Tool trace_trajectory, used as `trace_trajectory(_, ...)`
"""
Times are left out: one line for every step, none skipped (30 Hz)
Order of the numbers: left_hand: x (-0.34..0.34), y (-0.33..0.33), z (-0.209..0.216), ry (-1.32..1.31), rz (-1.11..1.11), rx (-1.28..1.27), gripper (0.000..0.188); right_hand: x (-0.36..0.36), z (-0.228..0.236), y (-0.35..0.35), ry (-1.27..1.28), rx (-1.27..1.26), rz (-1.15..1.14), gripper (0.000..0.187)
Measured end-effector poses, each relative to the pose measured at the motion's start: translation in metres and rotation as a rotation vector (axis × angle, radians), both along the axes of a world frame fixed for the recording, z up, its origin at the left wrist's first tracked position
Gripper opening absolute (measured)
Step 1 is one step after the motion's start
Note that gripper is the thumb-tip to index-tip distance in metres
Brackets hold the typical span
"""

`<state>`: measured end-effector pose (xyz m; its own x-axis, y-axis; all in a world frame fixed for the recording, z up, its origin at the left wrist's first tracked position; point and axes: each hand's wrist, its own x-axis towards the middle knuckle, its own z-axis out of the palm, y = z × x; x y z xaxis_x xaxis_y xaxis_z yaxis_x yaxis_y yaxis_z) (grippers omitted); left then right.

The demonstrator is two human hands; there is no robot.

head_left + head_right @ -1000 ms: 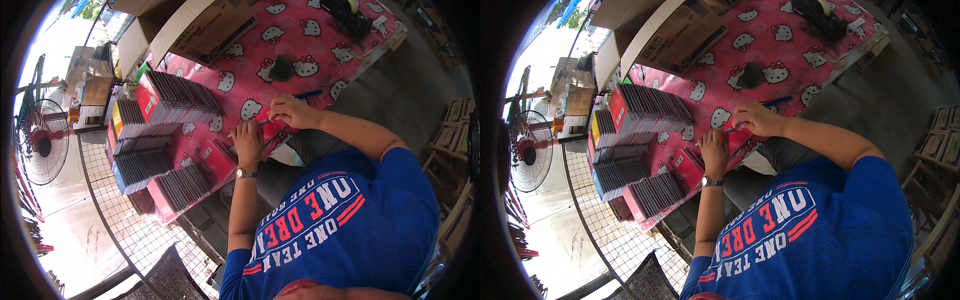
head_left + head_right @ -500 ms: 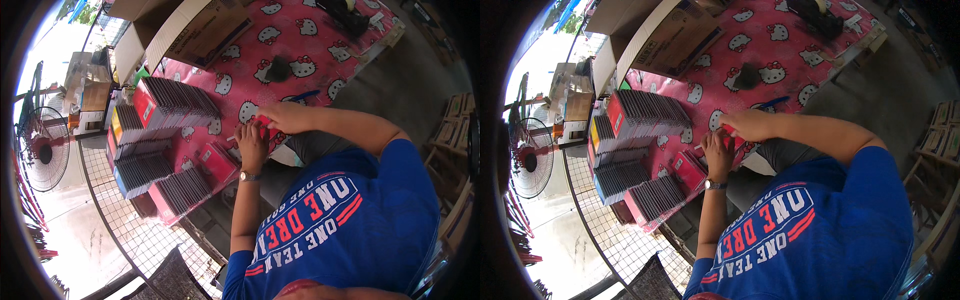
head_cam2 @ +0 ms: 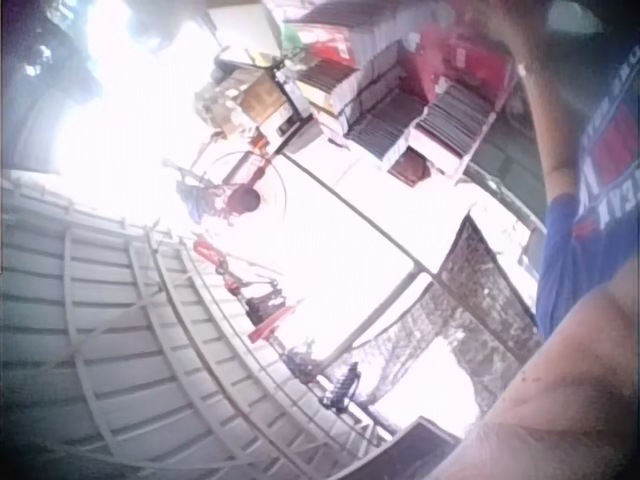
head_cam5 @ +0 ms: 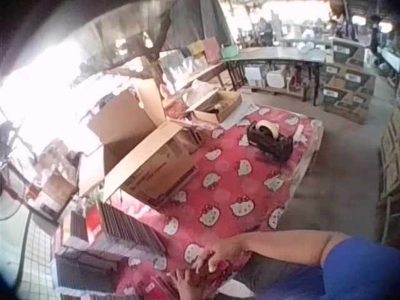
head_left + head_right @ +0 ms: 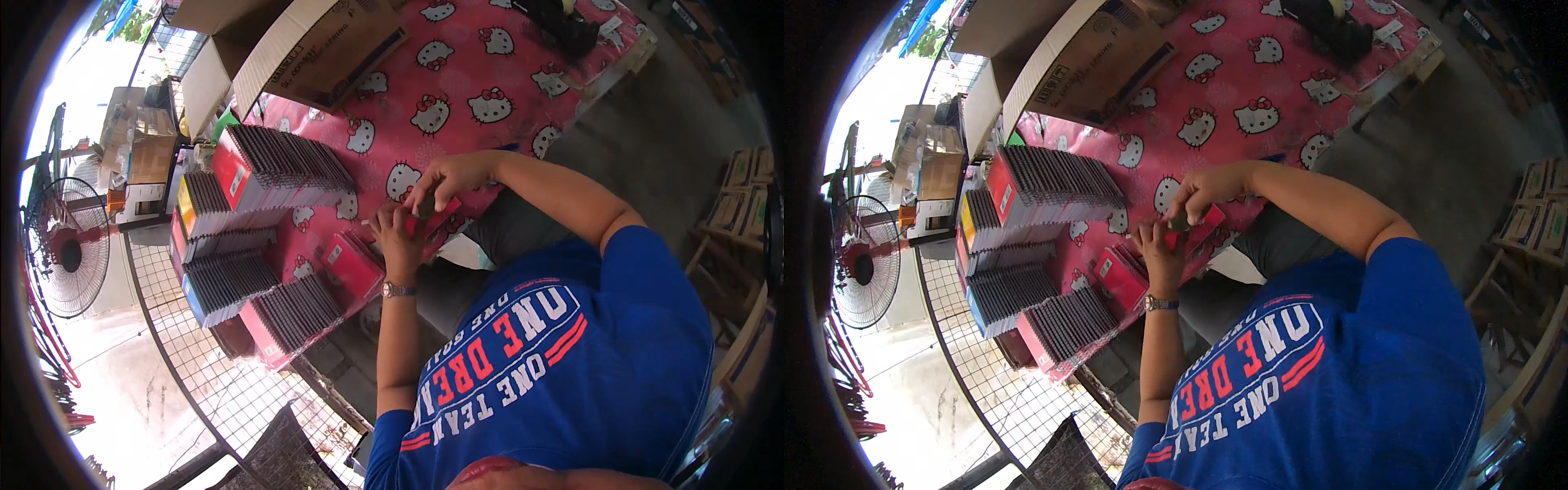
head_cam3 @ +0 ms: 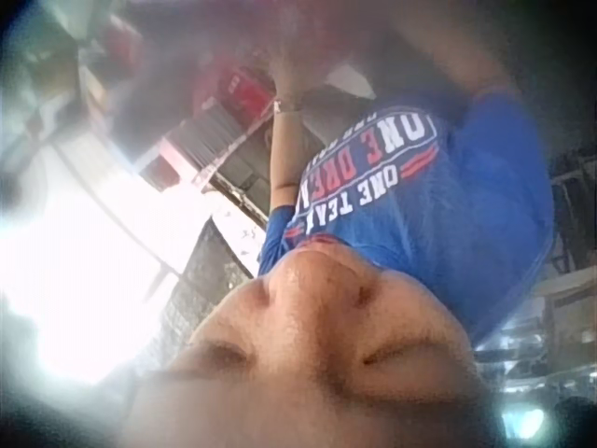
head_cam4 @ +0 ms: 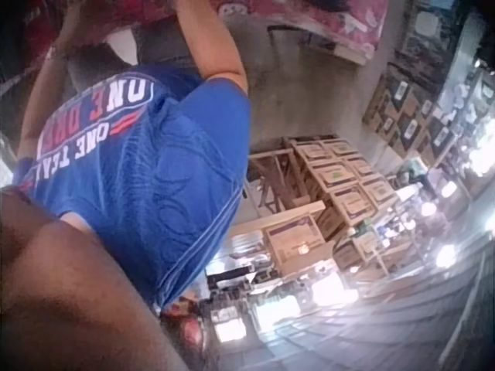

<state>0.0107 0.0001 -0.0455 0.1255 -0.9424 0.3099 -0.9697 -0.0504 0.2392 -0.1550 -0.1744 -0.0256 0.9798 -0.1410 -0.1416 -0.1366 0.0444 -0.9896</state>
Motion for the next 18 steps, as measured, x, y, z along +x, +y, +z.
trace_trajectory(0.003,-0.004,0.002,0.144,-0.053,0.011,0.043,0.002,0.000,0.002,0.033,-0.219,0.038,0.044)
trace_trajectory(0.001,-0.005,0.003,0.141,-0.054,0.011,0.043,-0.001,-0.001,-0.001,0.030,-0.220,0.036,0.044)
trace_trajectory(-0.004,-0.004,0.003,0.131,-0.041,-0.010,0.040,-0.006,-0.003,-0.005,0.079,0.036,0.030,0.044)
trace_trajectory(-0.008,-0.003,0.005,0.124,-0.028,-0.026,0.037,-0.009,-0.006,-0.004,0.107,0.172,0.033,0.044)
trace_trajectory(-0.009,-0.003,0.005,0.125,-0.027,-0.023,0.037,-0.010,-0.009,-0.006,0.132,0.300,0.025,0.044)
trace_trajectory(-0.010,-0.006,0.005,0.124,-0.042,-0.024,0.037,-0.010,-0.012,-0.005,0.123,0.084,0.021,0.044)
trace_trajectory(-0.009,-0.009,0.006,0.119,-0.055,-0.033,0.037,-0.009,-0.010,-0.005,0.115,-0.030,0.021,0.044)
trace_trajectory(-0.009,-0.010,0.007,0.118,-0.054,-0.038,0.037,-0.009,-0.008,-0.006,0.110,-0.145,0.019,0.043)
trace_trajectory(-0.008,-0.012,0.009,0.168,-0.065,-0.088,0.036,-0.009,-0.007,-0.005,-0.087,0.147,0.011,0.043)
trace_trajectory(-0.008,-0.010,0.007,0.220,-0.073,-0.130,0.035,-0.009,-0.001,-0.002,-0.282,0.448,0.006,0.043)
trace_trajectory(-0.006,-0.009,0.007,0.220,-0.069,-0.127,0.035,-0.008,0.005,-0.002,-0.281,0.451,0.010,0.043)
trace_trajectory(-0.002,-0.008,0.007,0.214,-0.083,-0.144,0.035,-0.005,0.012,-0.003,-0.009,0.195,0.008,0.044)
trace_trajectory(0.002,-0.011,0.007,0.205,-0.110,-0.165,0.034,-0.005,0.015,-0.006,0.120,0.057,-0.012,0.044)
trace_trajectory(0.006,-0.010,0.008,0.202,-0.115,-0.168,0.034,-0.004,0.017,-0.008,0.254,-0.073,-0.011,0.045)
trace_trajectory(0.010,-0.007,0.009,0.285,-0.054,-0.124,0.035,-0.003,0.010,-0.009,-0.002,0.228,0.025,0.045)
trace_trajectory(0.011,-0.002,0.010,0.372,0.017,-0.072,0.036,-0.002,0.007,-0.008,-0.256,0.535,0.066,0.046)
trace_trajectory(0.012,-0.002,0.010,0.373,0.021,-0.067,0.036,0.000,0.004,-0.009,-0.254,0.541,0.068,0.046)
trace_trajectory(0.013,-0.003,0.010,0.428,0.049,0.032,0.034,0.004,0.001,-0.011,-0.085,0.127,0.053,0.046)
